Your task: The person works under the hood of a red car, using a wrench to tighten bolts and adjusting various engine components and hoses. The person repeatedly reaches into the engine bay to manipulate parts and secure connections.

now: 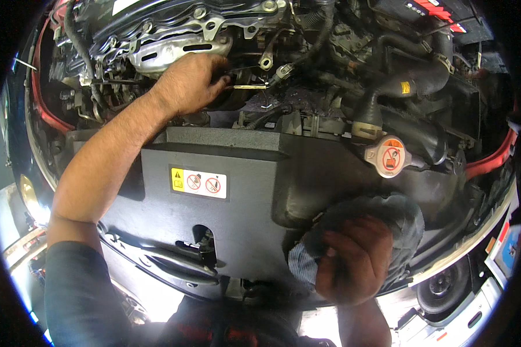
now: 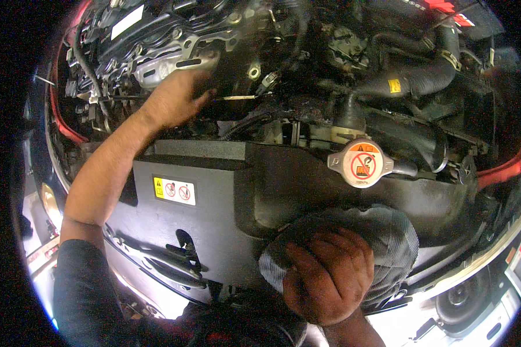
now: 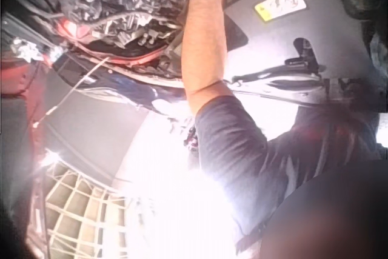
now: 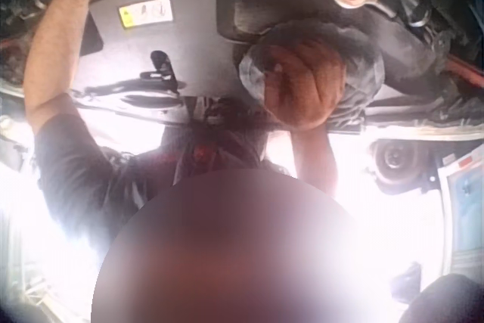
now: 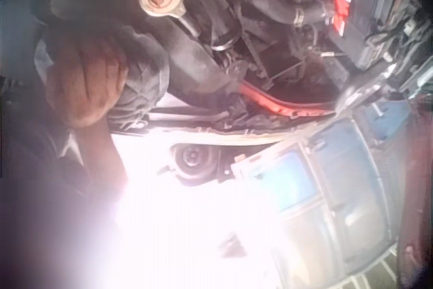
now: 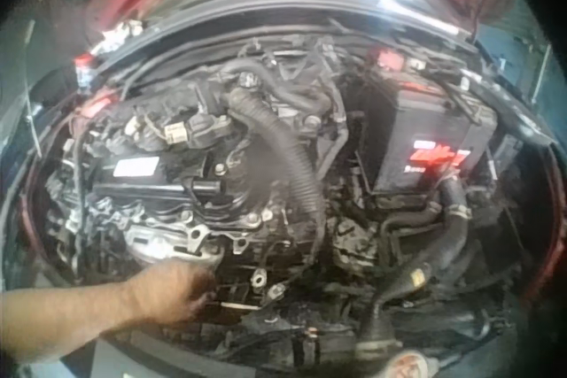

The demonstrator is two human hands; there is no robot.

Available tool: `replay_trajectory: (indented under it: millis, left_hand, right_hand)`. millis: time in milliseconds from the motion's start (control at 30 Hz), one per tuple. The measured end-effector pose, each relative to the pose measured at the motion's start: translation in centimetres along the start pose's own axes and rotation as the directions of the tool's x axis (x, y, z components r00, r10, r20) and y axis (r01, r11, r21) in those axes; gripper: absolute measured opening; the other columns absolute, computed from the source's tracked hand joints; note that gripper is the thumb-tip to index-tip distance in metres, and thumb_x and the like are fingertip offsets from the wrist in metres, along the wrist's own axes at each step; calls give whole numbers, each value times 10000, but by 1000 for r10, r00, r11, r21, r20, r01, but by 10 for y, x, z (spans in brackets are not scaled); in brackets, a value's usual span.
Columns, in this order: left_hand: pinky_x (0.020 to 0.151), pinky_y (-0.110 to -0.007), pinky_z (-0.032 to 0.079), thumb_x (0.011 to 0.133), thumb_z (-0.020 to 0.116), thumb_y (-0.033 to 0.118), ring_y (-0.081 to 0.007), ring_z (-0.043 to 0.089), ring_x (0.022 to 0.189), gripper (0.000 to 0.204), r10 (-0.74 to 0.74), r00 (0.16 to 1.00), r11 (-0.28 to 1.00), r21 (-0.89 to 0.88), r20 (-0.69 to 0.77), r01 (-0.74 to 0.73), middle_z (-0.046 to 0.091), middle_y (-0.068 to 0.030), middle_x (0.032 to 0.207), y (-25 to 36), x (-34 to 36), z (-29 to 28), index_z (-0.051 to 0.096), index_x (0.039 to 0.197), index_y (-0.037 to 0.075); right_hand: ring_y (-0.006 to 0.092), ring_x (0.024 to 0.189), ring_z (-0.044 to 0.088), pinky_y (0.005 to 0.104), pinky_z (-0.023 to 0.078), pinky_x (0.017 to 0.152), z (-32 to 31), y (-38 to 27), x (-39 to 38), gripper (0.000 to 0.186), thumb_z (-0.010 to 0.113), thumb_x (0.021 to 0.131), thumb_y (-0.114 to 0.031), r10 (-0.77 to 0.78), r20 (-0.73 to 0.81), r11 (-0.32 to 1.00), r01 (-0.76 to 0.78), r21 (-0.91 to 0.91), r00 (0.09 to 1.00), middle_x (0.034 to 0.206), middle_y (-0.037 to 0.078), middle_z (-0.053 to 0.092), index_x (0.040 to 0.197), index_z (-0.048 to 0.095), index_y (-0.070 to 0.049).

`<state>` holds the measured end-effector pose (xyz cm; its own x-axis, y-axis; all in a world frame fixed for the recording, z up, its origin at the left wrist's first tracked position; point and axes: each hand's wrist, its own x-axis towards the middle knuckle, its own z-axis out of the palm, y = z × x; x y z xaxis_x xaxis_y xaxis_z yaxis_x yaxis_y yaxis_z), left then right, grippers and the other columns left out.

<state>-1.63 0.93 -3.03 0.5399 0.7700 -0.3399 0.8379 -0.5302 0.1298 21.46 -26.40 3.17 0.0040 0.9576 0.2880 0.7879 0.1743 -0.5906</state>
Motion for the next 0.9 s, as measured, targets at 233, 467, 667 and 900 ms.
replay_trajectory:
  millis: [233, 467, 667, 900]
  left_hand:
    - [892, -387, 535, 928, 603, 274, -269, 675, 962, 277, 9, 999, 1000, -11, 47, -8, 700, -140, 973, 1, 4, -5, 663, 1123, 87]
    - [862, -421, 522, 904, 611, 228, -338, 659, 937, 250, 53, 998, 998, -23, 23, -53, 683, -187, 962, -4, 6, -4, 669, 1070, 51]
    - [878, -433, 507, 888, 613, 165, -365, 645, 957, 225, 113, 994, 990, -88, 8, -112, 671, -220, 978, -14, 3, -1, 664, 1059, 27]
    - [895, -447, 495, 879, 556, 167, -379, 628, 993, 259, 103, 994, 994, -33, 27, -102, 645, -258, 1010, -16, 6, -4, 641, 1065, 8]
  right_hand:
    - [301, 827, 625, 434, 502, 777, 4, 0, 2, 217, 638, 688, -95, -9, -42, 1000, 9, -4, 999, 893, 120, 645, 897, 691, -74]
    - [323, 914, 612, 434, 479, 845, 0, -10, 4, 170, 609, 844, -158, 65, 32, 998, -64, -3, 997, 928, 193, 642, 885, 623, 7]
    - [327, 855, 618, 439, 482, 806, -12, -20, 10, 145, 692, 786, -119, 177, 100, 983, -180, 24, 979, 849, 150, 661, 859, 685, 5]
    - [272, 875, 561, 377, 451, 797, 7, -15, -2, 226, 628, 845, -166, 158, -63, 985, -153, 83, 985, 887, 146, 573, 967, 598, 21]
